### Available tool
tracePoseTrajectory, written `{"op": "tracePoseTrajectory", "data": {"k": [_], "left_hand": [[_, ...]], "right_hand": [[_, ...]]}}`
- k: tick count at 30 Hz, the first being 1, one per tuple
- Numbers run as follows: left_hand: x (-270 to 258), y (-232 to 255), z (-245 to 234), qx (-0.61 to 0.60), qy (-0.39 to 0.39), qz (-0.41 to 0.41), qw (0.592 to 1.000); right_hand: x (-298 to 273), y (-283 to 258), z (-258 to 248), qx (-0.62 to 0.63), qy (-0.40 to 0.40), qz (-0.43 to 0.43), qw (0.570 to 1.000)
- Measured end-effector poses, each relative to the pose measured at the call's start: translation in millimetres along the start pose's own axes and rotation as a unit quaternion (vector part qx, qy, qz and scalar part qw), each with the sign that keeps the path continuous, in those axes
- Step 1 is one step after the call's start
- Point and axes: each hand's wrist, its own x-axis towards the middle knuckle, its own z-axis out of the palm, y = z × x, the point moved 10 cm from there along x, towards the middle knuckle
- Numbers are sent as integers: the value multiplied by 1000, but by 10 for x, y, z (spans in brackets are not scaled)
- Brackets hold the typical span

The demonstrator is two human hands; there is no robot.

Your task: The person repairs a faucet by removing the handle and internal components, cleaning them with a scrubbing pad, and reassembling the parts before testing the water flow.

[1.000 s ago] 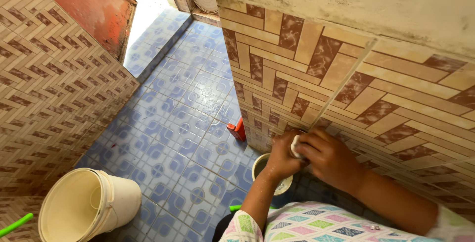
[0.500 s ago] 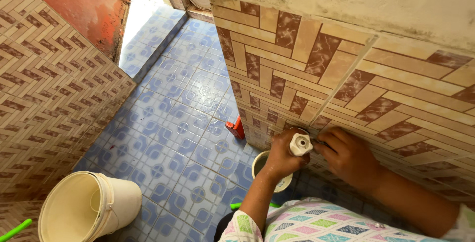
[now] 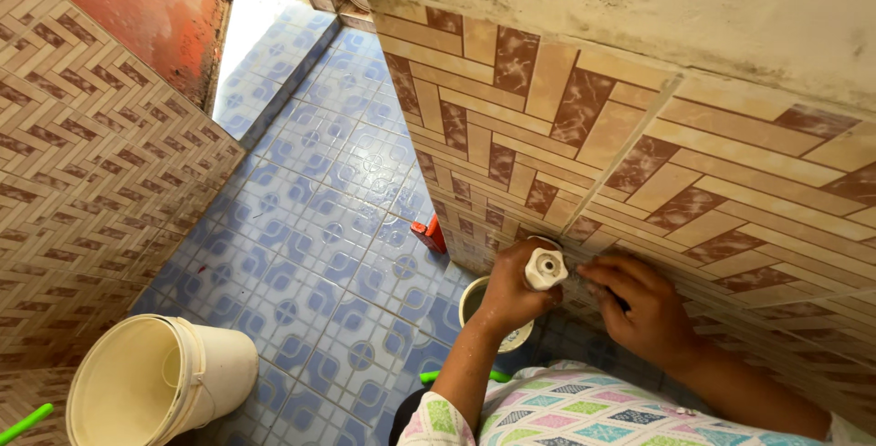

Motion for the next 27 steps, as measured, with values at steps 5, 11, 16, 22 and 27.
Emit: {"op": "tracePoseTrajectory", "data": {"k": [5, 11, 16, 22, 27], "left_hand": [[-22, -68, 18, -5, 0, 6, 1000], [20, 88, -36, 23, 11, 41, 999], [40, 359, -148, 189, 33, 56, 980], [68, 384, -570, -75, 55, -24, 995], [162, 1013, -380, 108, -66, 34, 991]], "right_hand": [[-90, -78, -77, 35, 60, 10, 998], [-376, 723, 382, 122, 30, 134, 983], [-1043, 1872, 774, 394, -21, 365, 843], [-1072, 1271, 709, 614, -165, 445, 631], [-370, 547, 146, 401, -94, 141, 900]]}}
